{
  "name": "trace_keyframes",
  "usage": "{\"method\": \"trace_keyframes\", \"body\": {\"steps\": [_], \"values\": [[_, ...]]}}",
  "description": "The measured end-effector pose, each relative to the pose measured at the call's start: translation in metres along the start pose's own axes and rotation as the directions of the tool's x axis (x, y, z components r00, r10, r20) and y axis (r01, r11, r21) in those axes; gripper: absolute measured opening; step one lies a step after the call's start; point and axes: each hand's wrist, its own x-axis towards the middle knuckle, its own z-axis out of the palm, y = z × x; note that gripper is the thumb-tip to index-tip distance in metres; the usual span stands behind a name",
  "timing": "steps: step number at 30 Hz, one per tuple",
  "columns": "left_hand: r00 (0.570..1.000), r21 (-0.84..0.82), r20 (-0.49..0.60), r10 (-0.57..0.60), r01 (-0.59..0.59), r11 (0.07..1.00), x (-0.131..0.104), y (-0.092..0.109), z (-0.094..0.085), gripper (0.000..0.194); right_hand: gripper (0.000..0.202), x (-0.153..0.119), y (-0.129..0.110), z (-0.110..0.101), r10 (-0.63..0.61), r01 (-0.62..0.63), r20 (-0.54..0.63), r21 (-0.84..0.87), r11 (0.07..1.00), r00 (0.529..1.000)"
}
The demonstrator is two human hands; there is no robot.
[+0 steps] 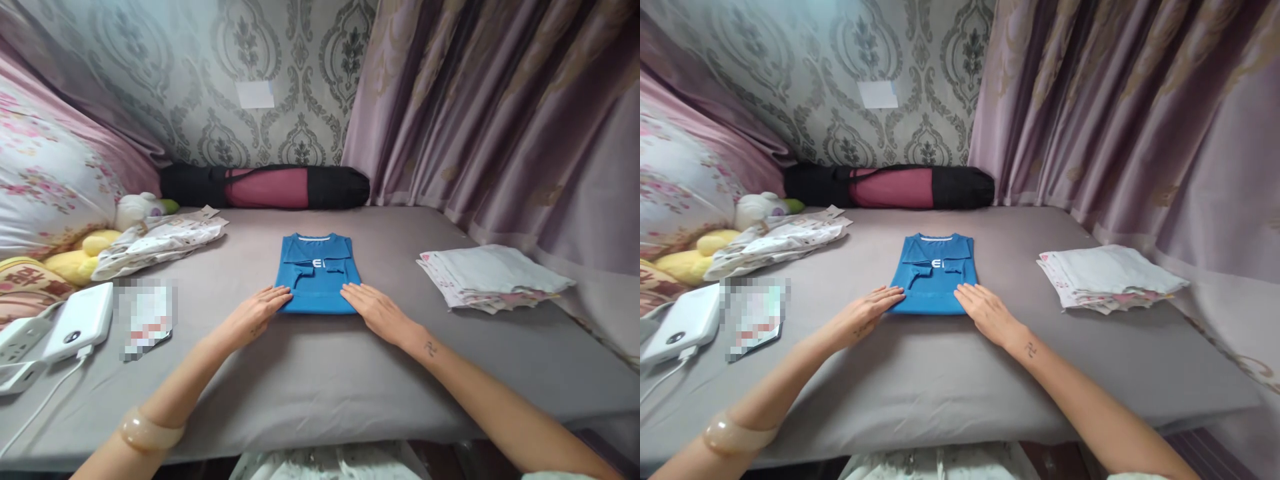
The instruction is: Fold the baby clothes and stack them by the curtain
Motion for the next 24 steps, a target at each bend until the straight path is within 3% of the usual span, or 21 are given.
{"method": "trace_keyframes", "body": {"steps": [7, 10, 13, 16, 18, 21, 24], "values": [[0.992, -0.165, 0.111, -0.064, 0.082, 0.983, -0.012, 0.029, -0.022, 0.058, 0.063, -0.025, -0.013, -0.016, -0.045, 0.030, 0.105, 0.144, 0.989, 0.993], [0.982, -0.234, 0.157, -0.106, 0.141, 0.962, -0.011, 0.032, -0.030, 0.054, 0.059, -0.026, -0.010, -0.025, -0.039, 0.007, 0.127, 0.246, 0.969, 0.991], [0.958, -0.259, 0.172, -0.229, 0.268, 0.928, -0.003, 0.028, -0.035, 0.042, 0.052, -0.017, -0.001, -0.033, 0.001, -0.061, 0.157, 0.378, 0.924, 0.988], [0.919, -0.338, 0.124, -0.374, 0.394, 0.855, 0.011, 0.019, -0.038, 0.029, 0.037, 0.000, 0.013, -0.036, 0.112, -0.171, 0.141, 0.540, 0.824, 0.984], [0.896, -0.477, 0.066, -0.438, 0.414, 0.775, 0.023, 0.012, -0.037, 0.026, 0.028, 0.012, 0.024, -0.034, 0.218, -0.251, 0.132, 0.630, 0.735, 0.967], [0.834, -0.679, -0.033, -0.550, 0.385, 0.625, 0.044, -0.002, -0.029, 0.028, 0.026, 0.033, 0.041, -0.024, 0.378, -0.347, 0.121, 0.707, 0.616, 0.918], [0.744, -0.735, -0.102, -0.660, 0.391, 0.554, 0.066, -0.018, -0.017, 0.029, 0.033, 0.056, 0.057, -0.006, 0.541, -0.385, 0.053, 0.760, 0.524, 0.839]]}}
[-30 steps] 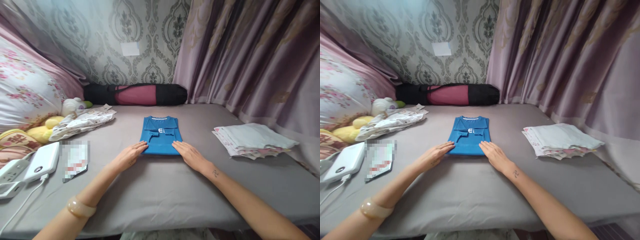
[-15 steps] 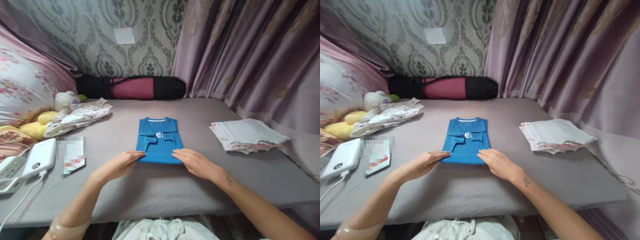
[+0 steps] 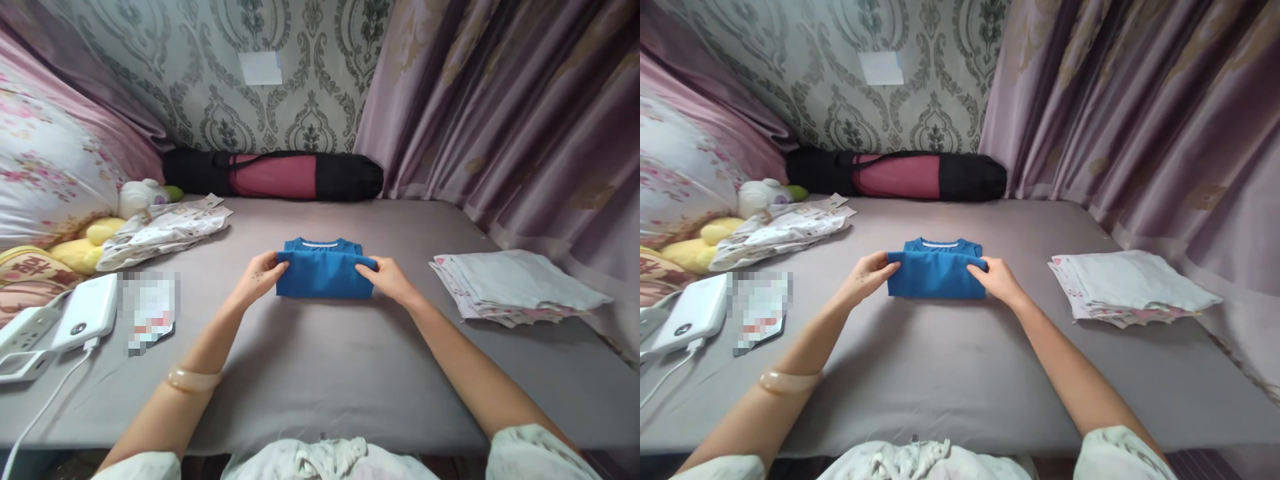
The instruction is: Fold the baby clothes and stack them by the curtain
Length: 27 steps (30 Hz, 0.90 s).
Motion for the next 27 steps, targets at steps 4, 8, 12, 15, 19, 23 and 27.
{"method": "trace_keyframes", "body": {"steps": [4, 8, 12, 15, 19, 23, 27], "values": [[0.990, 0.142, -0.140, -0.033, 0.053, 0.988, 0.033, -0.012, 0.014, 0.025, 0.031, 0.037, 0.019, 0.019, 0.041, -0.043, -0.141, -0.014, 0.999, 0.989], [0.970, 0.416, -0.230, -0.078, 0.170, 0.893, 0.059, -0.018, 0.023, 0.023, 0.030, 0.065, 0.027, 0.030, 0.165, -0.219, -0.220, -0.253, 0.942, 0.962], [0.959, 0.572, -0.267, -0.099, 0.240, 0.785, 0.073, -0.022, 0.032, 0.025, 0.033, 0.078, 0.020, 0.031, 0.280, -0.370, -0.261, -0.422, 0.828, 0.924], [0.953, 0.615, -0.283, -0.104, 0.264, 0.743, 0.079, -0.023, 0.039, 0.029, 0.037, 0.078, 0.011, 0.032, 0.311, -0.411, -0.277, -0.477, 0.777, 0.909], [0.952, 0.663, -0.289, -0.107, 0.279, 0.694, 0.083, -0.025, 0.046, 0.032, 0.040, 0.077, 0.003, 0.036, 0.295, -0.415, -0.298, -0.540, 0.733, 0.908], [0.951, 0.719, -0.291, -0.104, 0.289, 0.632, 0.085, -0.027, 0.052, 0.034, 0.040, 0.081, 0.003, 0.041, 0.274, -0.407, -0.306, -0.587, 0.699, 0.912], [0.949, 0.751, -0.295, -0.108, 0.300, 0.588, 0.086, -0.027, 0.055, 0.036, 0.041, 0.087, 0.009, 0.045, 0.266, -0.416, -0.327, -0.599, 0.684, 0.907]]}}
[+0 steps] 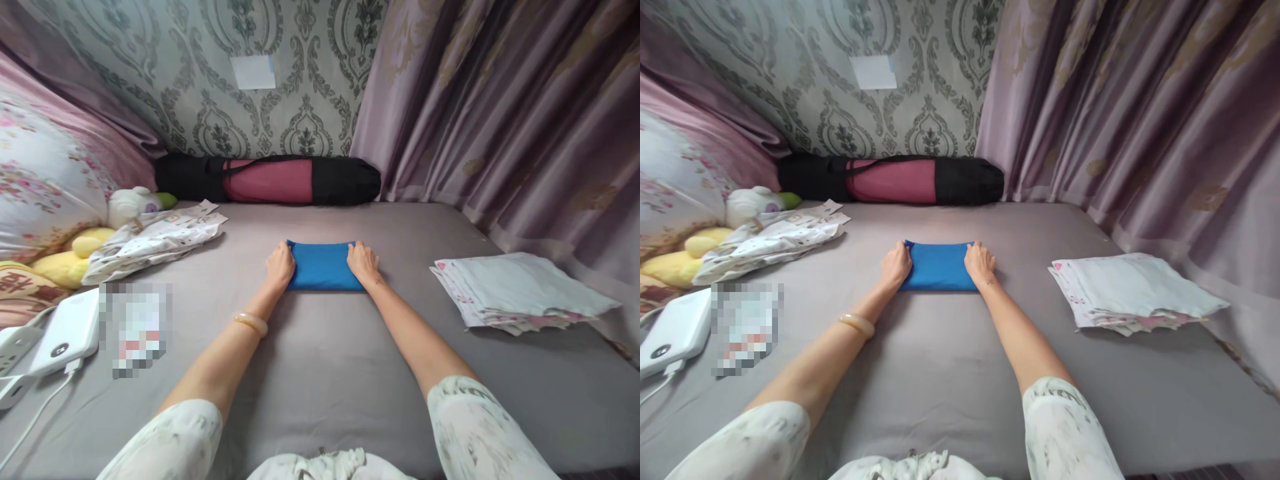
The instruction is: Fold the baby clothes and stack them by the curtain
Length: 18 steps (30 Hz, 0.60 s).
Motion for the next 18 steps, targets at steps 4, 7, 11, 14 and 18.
{"method": "trace_keyframes", "body": {"steps": [4, 7, 11, 14, 18], "values": [[1.000, 0.028, 0.005, -0.015, 0.015, 1.000, 0.000, 0.002, 0.000, 0.036, 0.042, 0.004, 0.001, 0.005, 0.015, -0.014, -0.003, 0.009, 1.000, 1.000], [1.000, 0.028, 0.016, -0.023, 0.022, 0.999, 0.003, 0.002, 0.001, 0.037, 0.043, 0.006, 0.001, 0.008, 0.035, -0.034, -0.011, 0.015, 0.999, 0.999], [0.999, 0.014, 0.020, -0.032, 0.032, 0.999, 0.009, -0.001, 0.004, 0.038, 0.043, 0.009, 0.001, 0.009, 0.057, -0.056, -0.019, 0.024, 0.998, 0.998], [0.998, 0.007, 0.013, -0.061, 0.061, 0.998, 0.012, -0.002, 0.005, 0.036, 0.043, 0.011, 0.000, 0.011, 0.075, -0.075, -0.018, 0.027, 0.997, 0.997], [0.995, -0.010, -0.019, -0.100, 0.100, 0.995, 0.014, -0.003, 0.006, 0.036, 0.042, 0.011, -0.001, 0.012, 0.096, -0.096, -0.011, 0.031, 0.995, 0.995]]}}
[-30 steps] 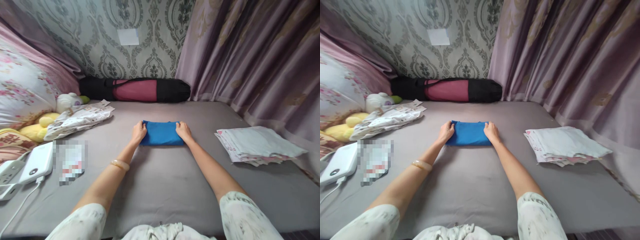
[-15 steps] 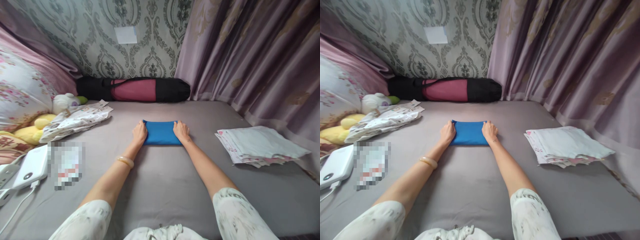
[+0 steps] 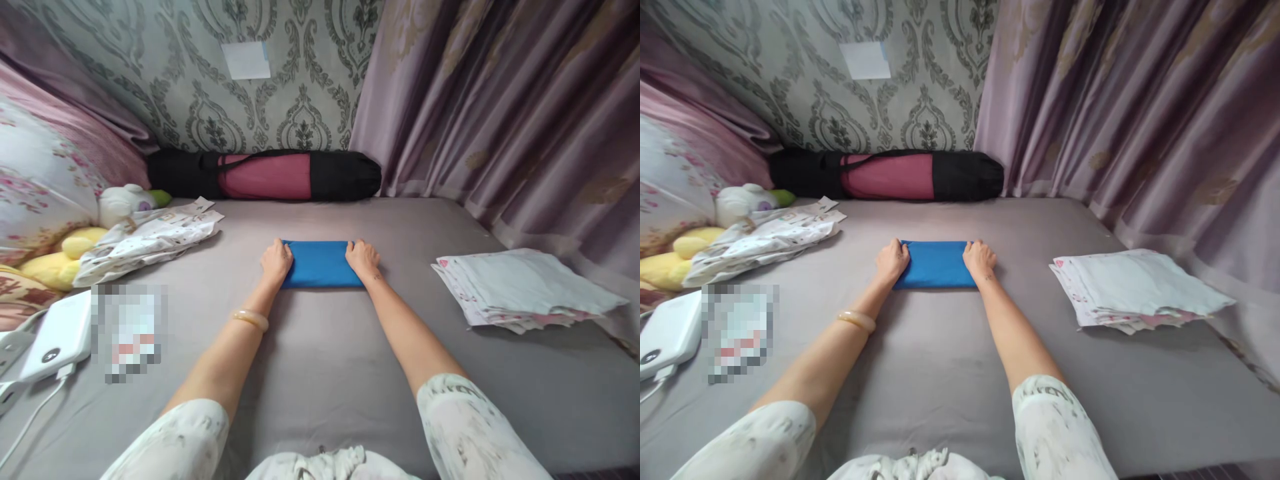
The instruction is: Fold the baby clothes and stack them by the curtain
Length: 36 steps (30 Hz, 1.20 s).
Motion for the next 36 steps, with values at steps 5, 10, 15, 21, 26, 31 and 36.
{"method": "trace_keyframes", "body": {"steps": [5, 10, 15, 21, 26, 31, 36], "values": [[0.999, -0.109, 0.042, -0.033, 0.038, 0.993, 0.005, -0.005, -0.006, 0.037, 0.045, -0.002, 0.002, -0.008, -0.013, 0.012, 0.042, 0.025, 1.000, 0.999], [0.995, -0.090, -0.095, 0.006, -0.014, 0.996, -0.005, -0.010, -0.020, 0.042, 0.048, -0.008, -0.001, -0.026, -0.022, 0.020, 0.076, 0.021, 1.000, 0.997], [0.952, 0.035, -0.057, 0.300, -0.299, 0.954, -0.029, 0.010, -0.018, 0.048, 0.047, -0.031, -0.027, -0.018, -0.390, 0.386, -0.080, -0.059, 0.921, 0.918], [0.913, 0.087, 0.067, 0.402, -0.406, 0.910, -0.037, 0.026, 0.007, 0.058, 0.052, -0.045, -0.036, 0.011, -0.559, 0.569, 0.117, -0.079, 0.819, 0.821], [0.908, 0.090, 0.081, 0.412, -0.418, 0.904, -0.037, 0.021, 0.016, 0.059, 0.054, -0.045, -0.031, 0.018, -0.544, 0.555, 0.124, -0.078, 0.828, 0.830], [0.907, 0.095, 0.157, 0.391, -0.408, 0.908, -0.036, 0.021, 0.014, 0.059, 0.054, -0.045, -0.032, 0.020, -0.522, 0.534, 0.130, -0.079, 0.842, 0.843], [0.907, 0.099, 0.211, 0.365, -0.392, 0.915, -0.033, 0.022, 0.012, 0.058, 0.053, -0.044, -0.033, 0.021, -0.506, 0.521, 0.153, -0.080, 0.850, 0.849]]}}
